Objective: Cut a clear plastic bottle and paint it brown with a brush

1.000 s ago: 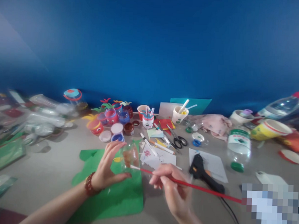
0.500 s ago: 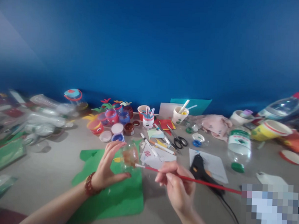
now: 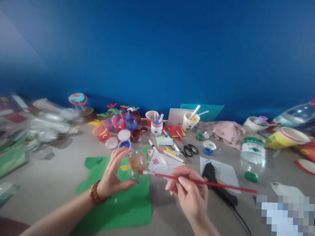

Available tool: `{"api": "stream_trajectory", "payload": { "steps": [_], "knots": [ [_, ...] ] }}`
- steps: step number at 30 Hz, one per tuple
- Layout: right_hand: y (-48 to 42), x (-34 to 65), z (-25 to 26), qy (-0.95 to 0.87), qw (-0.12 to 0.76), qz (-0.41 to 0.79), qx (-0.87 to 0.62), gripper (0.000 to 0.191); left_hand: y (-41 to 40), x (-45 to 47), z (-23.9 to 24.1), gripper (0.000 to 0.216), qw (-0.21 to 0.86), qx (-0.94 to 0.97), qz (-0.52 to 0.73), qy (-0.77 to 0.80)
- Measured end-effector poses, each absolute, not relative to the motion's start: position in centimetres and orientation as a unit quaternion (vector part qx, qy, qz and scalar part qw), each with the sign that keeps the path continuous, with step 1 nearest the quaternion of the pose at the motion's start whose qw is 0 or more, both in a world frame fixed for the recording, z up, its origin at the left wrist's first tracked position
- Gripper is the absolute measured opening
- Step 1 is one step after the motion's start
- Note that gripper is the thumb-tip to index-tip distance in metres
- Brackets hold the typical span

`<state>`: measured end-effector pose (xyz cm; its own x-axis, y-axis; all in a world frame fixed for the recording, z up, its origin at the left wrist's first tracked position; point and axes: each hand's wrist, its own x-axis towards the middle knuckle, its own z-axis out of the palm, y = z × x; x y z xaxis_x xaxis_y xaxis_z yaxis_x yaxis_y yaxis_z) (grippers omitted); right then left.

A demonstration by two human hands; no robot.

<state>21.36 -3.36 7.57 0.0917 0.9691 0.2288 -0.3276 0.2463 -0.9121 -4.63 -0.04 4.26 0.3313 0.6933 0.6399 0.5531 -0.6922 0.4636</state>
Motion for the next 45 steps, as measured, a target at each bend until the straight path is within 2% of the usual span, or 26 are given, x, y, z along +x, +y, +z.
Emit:
{"api": "stream_trajectory", "payload": {
  "steps": [4, 8, 14, 37, 45],
  "knots": [
    [-3.9, 21.0, 7.4, -0.467, 0.596, 0.567, -0.325, 0.012, 0.0, -4.6, 4.2, 0.089, 0.068, 0.814, 0.424, 0.39],
    [-4.3, 20.8, 7.0, -0.493, 0.572, 0.551, -0.354, 0.014, 0.0, -4.6, 4.1, 0.09, 0.06, 0.81, 0.421, 0.403],
    [-4.2, 21.0, 6.1, -0.495, 0.6, 0.503, -0.378, 0.014, 0.0, -4.4, 4.3, 0.091, 0.064, 0.815, 0.416, 0.399],
    [-4.4, 19.1, 6.4, -0.474, 0.598, 0.518, -0.387, 0.016, 0.0, -4.5, 4.6, 0.09, 0.057, 0.822, 0.416, 0.385],
    [-4.1, 20.4, 5.9, -0.436, 0.637, 0.505, -0.386, 0.012, 0.1, -4.6, 4.3, 0.09, 0.066, 0.816, 0.423, 0.389]
  ]
}}
